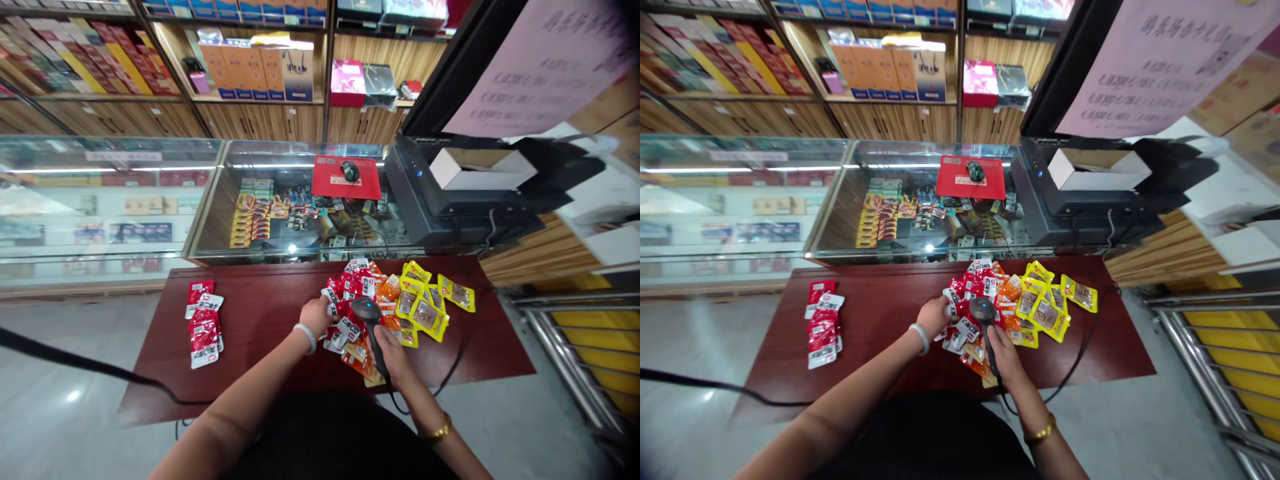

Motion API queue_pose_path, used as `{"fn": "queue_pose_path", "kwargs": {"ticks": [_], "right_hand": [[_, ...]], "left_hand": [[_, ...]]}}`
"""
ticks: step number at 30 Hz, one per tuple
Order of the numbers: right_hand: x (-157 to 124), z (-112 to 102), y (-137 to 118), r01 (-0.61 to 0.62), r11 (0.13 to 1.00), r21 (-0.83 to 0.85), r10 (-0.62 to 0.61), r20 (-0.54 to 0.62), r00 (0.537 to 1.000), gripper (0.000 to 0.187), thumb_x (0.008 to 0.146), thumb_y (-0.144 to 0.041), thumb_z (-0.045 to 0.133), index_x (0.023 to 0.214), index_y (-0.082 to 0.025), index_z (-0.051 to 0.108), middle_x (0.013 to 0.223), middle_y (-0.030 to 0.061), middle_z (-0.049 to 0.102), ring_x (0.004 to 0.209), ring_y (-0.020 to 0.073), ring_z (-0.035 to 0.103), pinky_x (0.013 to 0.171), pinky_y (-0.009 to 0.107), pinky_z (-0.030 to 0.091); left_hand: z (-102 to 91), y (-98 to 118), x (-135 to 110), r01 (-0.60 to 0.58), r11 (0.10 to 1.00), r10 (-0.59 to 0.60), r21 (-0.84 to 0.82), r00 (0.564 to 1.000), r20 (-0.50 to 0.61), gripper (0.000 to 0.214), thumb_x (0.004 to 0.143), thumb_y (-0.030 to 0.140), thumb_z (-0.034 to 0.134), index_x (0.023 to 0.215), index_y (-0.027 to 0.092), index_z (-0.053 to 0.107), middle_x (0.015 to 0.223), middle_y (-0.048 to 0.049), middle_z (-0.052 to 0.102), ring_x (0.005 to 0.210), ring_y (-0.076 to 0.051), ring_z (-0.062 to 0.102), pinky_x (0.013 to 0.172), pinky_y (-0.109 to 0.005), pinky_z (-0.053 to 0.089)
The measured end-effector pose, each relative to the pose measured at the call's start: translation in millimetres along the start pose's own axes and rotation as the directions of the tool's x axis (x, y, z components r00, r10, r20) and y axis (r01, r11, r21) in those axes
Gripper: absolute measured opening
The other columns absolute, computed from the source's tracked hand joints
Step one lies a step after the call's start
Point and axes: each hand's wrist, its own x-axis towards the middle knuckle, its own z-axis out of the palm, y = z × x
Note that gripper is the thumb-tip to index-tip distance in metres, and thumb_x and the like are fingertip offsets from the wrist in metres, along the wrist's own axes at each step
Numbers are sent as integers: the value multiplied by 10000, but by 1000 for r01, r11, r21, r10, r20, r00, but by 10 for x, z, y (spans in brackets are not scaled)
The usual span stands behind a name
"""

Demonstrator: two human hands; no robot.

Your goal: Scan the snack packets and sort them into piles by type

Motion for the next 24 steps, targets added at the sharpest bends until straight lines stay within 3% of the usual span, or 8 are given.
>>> {"fn": "queue_pose_path", "kwargs": {"ticks": [3,5,8,10,15,20,24], "right_hand": [[8,35,-12,-1,1000,-7,1,17,1000,520,760,-728,592,705,-220,493,552,-39,469,415,102,376,399,239,269],[13,102,-38,-8,1000,-5,8,37,999,518,746,-722,614,712,-221,487,558,-39,478,414,97,369,401,237,261],[25,276,-98,2,1000,-16,0,96,995,522,732,-721,632,717,-218,490,574,-36,499,429,96,391,409,232,280],[43,441,-146,17,999,-45,-10,155,988,535,723,-734,629,716,-215,497,566,-40,497,429,96,402,409,230,296],[127,969,-234,70,983,-171,-4,360,933,551,743,-760,574,733,-214,503,524,-58,475,386,87,381,378,221,286],[225,1491,-146,134,951,-280,41,542,839,548,761,-745,561,853,-205,558,521,-70,472,391,89,382,384,216,298],[278,1839,14,192,911,-366,103,651,752,519,790,-717,548,880,-207,572,547,-64,496,407,89,407,397,207,311]], "left_hand": [[-60,-224,-30,76,976,-92,-205,993,-72,260,753,353,685,972,226,623,849,-45,688,794,-197,630,741,-290,427],[-87,-394,-66,95,909,-154,-405,981,-114,156,768,324,644,872,213,608,782,-20,677,736,-168,619,697,-266,427],[-102,-658,-156,63,703,-208,-708,971,-120,164,744,336,631,771,197,547,710,-1,649,686,-149,611,660,-252,444],[-104,-833,-251,15,570,-222,-821,965,-137,225,709,370,657,753,194,524,685,8,631,664,-143,605,648,-251,455],[-114,-1216,-604,-22,406,-336,-914,926,-172,370,617,457,739,737,189,514,655,19,615,639,-140,604,629,-256,473],[-142,-1510,-1010,-35,361,-454,-932,866,-209,400,606,492,745,733,193,512,669,22,618,654,-137,609,650,-260,486],[-234,-1792,-1346,-4,317,-599,-949,775,-203,425,590,520,732,766,202,511,659,22,626,634,-149,618,630,-272,490]]}}
